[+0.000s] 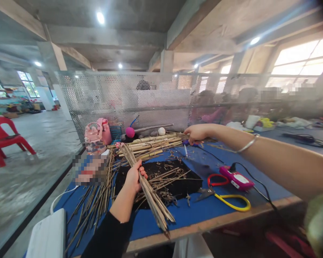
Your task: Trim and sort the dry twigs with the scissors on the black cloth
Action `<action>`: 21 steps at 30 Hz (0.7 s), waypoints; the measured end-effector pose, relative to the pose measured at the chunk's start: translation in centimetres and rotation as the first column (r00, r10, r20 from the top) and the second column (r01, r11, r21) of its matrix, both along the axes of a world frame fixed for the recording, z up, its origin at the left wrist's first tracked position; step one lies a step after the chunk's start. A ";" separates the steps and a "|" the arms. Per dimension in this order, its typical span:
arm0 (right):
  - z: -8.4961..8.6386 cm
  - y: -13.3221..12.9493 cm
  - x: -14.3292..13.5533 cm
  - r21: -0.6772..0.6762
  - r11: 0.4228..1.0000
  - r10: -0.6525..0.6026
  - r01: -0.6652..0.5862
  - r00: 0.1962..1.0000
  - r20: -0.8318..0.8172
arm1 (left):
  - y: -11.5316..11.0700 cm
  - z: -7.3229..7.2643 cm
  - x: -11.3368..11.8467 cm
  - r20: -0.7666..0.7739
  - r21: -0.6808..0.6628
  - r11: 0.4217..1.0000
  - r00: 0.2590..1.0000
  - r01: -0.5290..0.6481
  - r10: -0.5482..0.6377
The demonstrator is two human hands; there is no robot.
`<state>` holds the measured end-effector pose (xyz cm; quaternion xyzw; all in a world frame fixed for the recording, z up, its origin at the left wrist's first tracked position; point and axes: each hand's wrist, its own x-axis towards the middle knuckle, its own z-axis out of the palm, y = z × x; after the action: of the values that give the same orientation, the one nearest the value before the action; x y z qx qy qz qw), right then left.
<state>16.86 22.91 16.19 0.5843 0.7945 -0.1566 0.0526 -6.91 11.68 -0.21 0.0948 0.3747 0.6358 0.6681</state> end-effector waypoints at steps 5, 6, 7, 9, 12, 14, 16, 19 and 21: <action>-1.8 -2.9 -0.1 -0.042 0.998 0.015 -0.041 0.876 -0.482 | -0.3 0.2 0.4 0.023 0.027 0.999 0.999 0.041 -0.041; -3.3 -3.8 -0.8 -0.068 0.995 0.019 -0.070 0.818 -0.575 | -0.4 0.3 0.6 0.031 0.033 0.998 0.998 0.054 -0.055; -5.0 -4.7 -1.6 -0.070 0.990 0.045 -0.123 0.743 -0.668 | -0.5 0.4 0.8 0.038 0.037 0.997 0.997 0.066 -0.067; -8.6 -6.5 -3.7 -0.064 0.977 0.084 -0.205 0.637 -0.766 | -0.6 0.6 1.3 0.056 0.062 0.994 0.994 0.086 -0.089; -12.4 -8.5 -6.6 0.048 0.949 0.224 -0.311 0.561 -0.797 | -0.7 0.9 1.8 0.072 0.159 0.979 0.988 0.126 -0.139; -13.1 -9.1 -7.7 0.180 0.913 0.368 -0.366 0.548 -0.751 | -0.5 1.3 1.8 0.058 0.223 0.967 0.988 0.125 -0.141; -12.7 -9.2 -8.1 0.301 0.866 0.491 -0.399 0.567 -0.661 | -0.3 2.0 1.5 0.008 0.248 0.967 0.998 0.056 -0.060; -11.6 -8.7 -8.0 0.406 0.796 0.605 -0.449 0.583 -0.543 | 0.3 3.9 0.8 -0.104 0.279 0.955 0.985 -0.102 0.136; -11.1 -8.3 -7.8 0.443 0.777 0.629 -0.447 0.574 -0.524 | 0.8 5.6 0.2 -0.152 0.305 0.942 0.970 -0.139 0.192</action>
<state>9.05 14.66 5.11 0.2219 0.9150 -0.2177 -0.2571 -6.72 12.48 5.35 0.2172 0.3419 0.7272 0.5541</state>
